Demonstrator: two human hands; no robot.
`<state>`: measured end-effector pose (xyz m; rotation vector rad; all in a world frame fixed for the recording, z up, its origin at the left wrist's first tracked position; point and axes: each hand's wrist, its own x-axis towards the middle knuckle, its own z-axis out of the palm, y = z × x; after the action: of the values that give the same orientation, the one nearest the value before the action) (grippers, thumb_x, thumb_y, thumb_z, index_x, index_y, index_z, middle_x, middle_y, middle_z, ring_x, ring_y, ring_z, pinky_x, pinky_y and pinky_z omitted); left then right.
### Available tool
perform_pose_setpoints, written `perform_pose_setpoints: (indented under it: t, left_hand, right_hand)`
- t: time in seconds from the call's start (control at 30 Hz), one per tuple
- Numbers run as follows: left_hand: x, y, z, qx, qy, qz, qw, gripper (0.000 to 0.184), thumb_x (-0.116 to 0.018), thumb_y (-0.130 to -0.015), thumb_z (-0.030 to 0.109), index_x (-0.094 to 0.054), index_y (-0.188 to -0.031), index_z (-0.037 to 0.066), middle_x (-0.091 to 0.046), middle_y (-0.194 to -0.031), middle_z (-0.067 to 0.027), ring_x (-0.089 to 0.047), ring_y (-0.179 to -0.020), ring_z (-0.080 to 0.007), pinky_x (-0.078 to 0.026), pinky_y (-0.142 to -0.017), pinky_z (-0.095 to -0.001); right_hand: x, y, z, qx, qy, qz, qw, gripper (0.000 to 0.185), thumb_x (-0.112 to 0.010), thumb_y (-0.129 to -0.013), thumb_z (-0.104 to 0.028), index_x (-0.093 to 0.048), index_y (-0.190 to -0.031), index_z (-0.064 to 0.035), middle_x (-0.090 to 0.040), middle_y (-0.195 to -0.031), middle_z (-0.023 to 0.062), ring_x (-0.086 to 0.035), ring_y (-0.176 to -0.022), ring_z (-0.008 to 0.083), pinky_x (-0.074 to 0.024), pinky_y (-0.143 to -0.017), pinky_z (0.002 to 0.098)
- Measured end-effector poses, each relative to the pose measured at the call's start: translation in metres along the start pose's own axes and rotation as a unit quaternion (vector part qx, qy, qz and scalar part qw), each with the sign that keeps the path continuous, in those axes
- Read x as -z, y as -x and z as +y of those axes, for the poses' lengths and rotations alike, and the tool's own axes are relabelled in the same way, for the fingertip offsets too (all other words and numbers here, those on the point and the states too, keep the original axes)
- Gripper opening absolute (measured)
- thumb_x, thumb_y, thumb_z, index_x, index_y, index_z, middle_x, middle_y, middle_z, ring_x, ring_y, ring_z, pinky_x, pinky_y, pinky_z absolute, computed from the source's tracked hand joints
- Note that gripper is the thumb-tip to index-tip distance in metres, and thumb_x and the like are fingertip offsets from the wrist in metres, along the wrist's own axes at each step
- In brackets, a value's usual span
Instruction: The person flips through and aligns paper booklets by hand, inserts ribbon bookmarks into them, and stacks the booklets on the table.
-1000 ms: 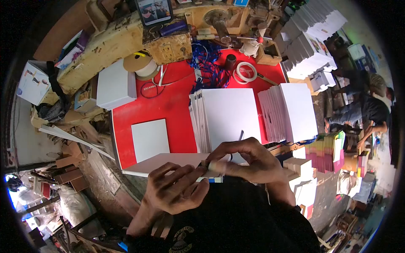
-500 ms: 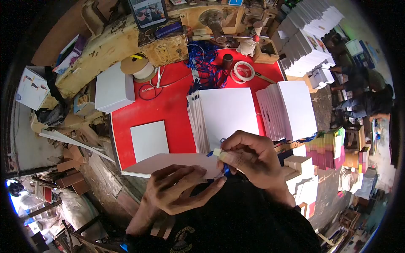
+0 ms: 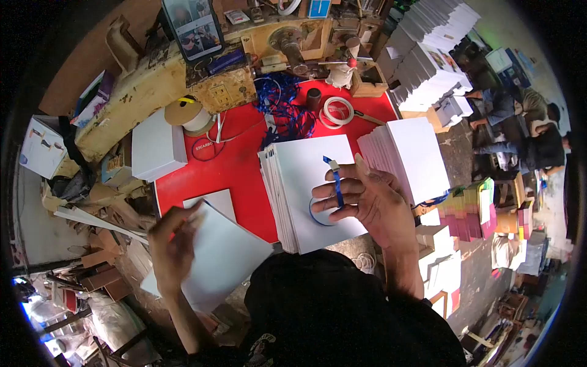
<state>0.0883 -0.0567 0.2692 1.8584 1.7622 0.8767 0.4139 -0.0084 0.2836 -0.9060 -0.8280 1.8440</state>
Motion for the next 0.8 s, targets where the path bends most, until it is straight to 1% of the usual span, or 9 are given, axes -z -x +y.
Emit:
perform_pose_setpoints:
  t: [0.13,0.2,0.3,0.33,0.37,0.4,0.43,0.57,0.8]
  left_hand:
    - [-0.044,-0.007,-0.153,0.049,0.228,-0.043,0.971,0.017,-0.063,-0.093,0.0,-0.065,-0.109,0.003,-0.068,-0.094,-0.0012,-0.047,-0.07,-0.0018,-0.039,-0.06,-0.0197]
    - [-0.09,0.003,-0.273,0.072,0.172,-0.075,0.98,0.018,-0.063,-0.092,-0.004,-0.065,-0.107,0.004,-0.068,-0.098,-0.0005,-0.047,-0.068,-0.0015,-0.038,-0.06,-0.0192]
    - [-0.131,0.003,-0.314,0.056,0.292,-0.017,0.955,0.024,-0.071,-0.087,0.0,-0.065,-0.11,0.005,-0.069,-0.098,-0.0022,-0.053,-0.067,-0.0042,-0.043,-0.063,-0.0219]
    - [-0.129,-0.001,-0.301,0.054,0.295,-0.018,0.954,0.024,-0.071,-0.087,0.0,-0.065,-0.11,0.005,-0.069,-0.098,-0.0022,-0.053,-0.067,-0.0042,-0.043,-0.063,-0.0219]
    - [-0.122,-0.009,-0.271,-0.069,0.028,0.057,0.996,0.026,-0.073,-0.086,0.003,-0.066,-0.111,0.006,-0.07,-0.1,-0.0054,-0.058,-0.07,-0.007,-0.045,-0.065,-0.0244]
    - [-0.115,-0.015,-0.236,-0.184,-0.242,0.13,0.944,0.029,-0.074,-0.084,0.006,-0.066,-0.112,0.006,-0.071,-0.101,-0.0086,-0.062,-0.073,-0.0099,-0.048,-0.068,-0.0269]
    - [-0.113,-0.023,-0.2,-0.184,-0.24,0.128,0.944,0.029,-0.074,-0.084,0.006,-0.066,-0.112,0.006,-0.071,-0.101,-0.0086,-0.062,-0.073,-0.0099,-0.048,-0.068,-0.0269]
    - [-0.097,-0.039,-0.035,0.019,0.152,0.043,0.987,0.023,-0.072,-0.086,0.009,-0.068,-0.107,0.002,-0.072,-0.1,-0.0097,-0.067,-0.09,-0.0136,-0.051,-0.077,-0.0299]
    - [-0.092,-0.033,0.081,-0.043,0.409,0.012,0.912,0.014,-0.066,-0.09,0.004,-0.067,-0.103,0.001,-0.071,-0.1,-0.0091,-0.065,-0.087,-0.0121,-0.049,-0.072,-0.0253]
  right_hand:
    - [-0.004,0.004,-0.002,-0.013,-0.007,-0.024,1.0,0.058,-0.038,-0.104,-0.038,-0.05,-0.126,0.0143,-0.066,-0.105,0.032,-0.069,-0.098,0.0404,-0.0594,-0.084,0.0427]
    - [-0.001,0.005,-0.001,-0.011,-0.026,-0.035,0.999,0.058,-0.039,-0.104,-0.037,-0.049,-0.128,0.0145,-0.065,-0.107,0.0325,-0.068,-0.1,0.0407,-0.0585,-0.086,0.0435]
    - [-0.002,0.004,0.001,0.018,-0.007,-0.052,0.998,0.063,-0.04,-0.101,-0.041,-0.047,-0.128,0.015,-0.064,-0.108,0.034,-0.067,-0.101,0.0419,-0.058,-0.088,0.0445]
    - [-0.003,0.005,0.002,0.043,0.029,-0.058,0.997,0.067,-0.04,-0.099,-0.045,-0.048,-0.128,0.0152,-0.064,-0.108,0.035,-0.068,-0.1,0.0428,-0.0583,-0.087,0.0447]
    - [-0.001,0.006,0.002,0.047,0.032,-0.055,0.997,0.067,-0.04,-0.099,-0.045,-0.048,-0.128,0.0152,-0.064,-0.108,0.035,-0.068,-0.1,0.0428,-0.0583,-0.087,0.0447]
    - [0.001,0.007,0.002,0.037,0.004,-0.073,0.997,0.061,-0.042,-0.1,-0.039,-0.046,-0.13,0.0147,-0.063,-0.112,0.0342,-0.066,-0.104,0.0419,-0.0568,-0.091,0.0452]
    - [0.002,0.008,0.004,0.025,-0.027,-0.092,0.995,0.056,-0.045,-0.102,-0.033,-0.045,-0.132,0.0142,-0.062,-0.116,0.0335,-0.065,-0.108,0.0411,-0.0553,-0.094,0.0456]
    - [-0.009,0.009,0.002,-0.027,0.006,-0.067,0.997,0.044,-0.055,-0.1,-0.018,-0.047,-0.134,0.009,-0.064,-0.115,0.0293,-0.066,-0.108,0.0364,-0.0563,-0.093,0.0419]
    - [-0.016,0.021,0.007,0.005,0.086,-0.04,0.995,0.038,-0.057,-0.095,0.001,-0.05,-0.132,0.0062,-0.066,-0.113,0.0258,-0.067,-0.104,0.0284,-0.0571,-0.093,0.038]
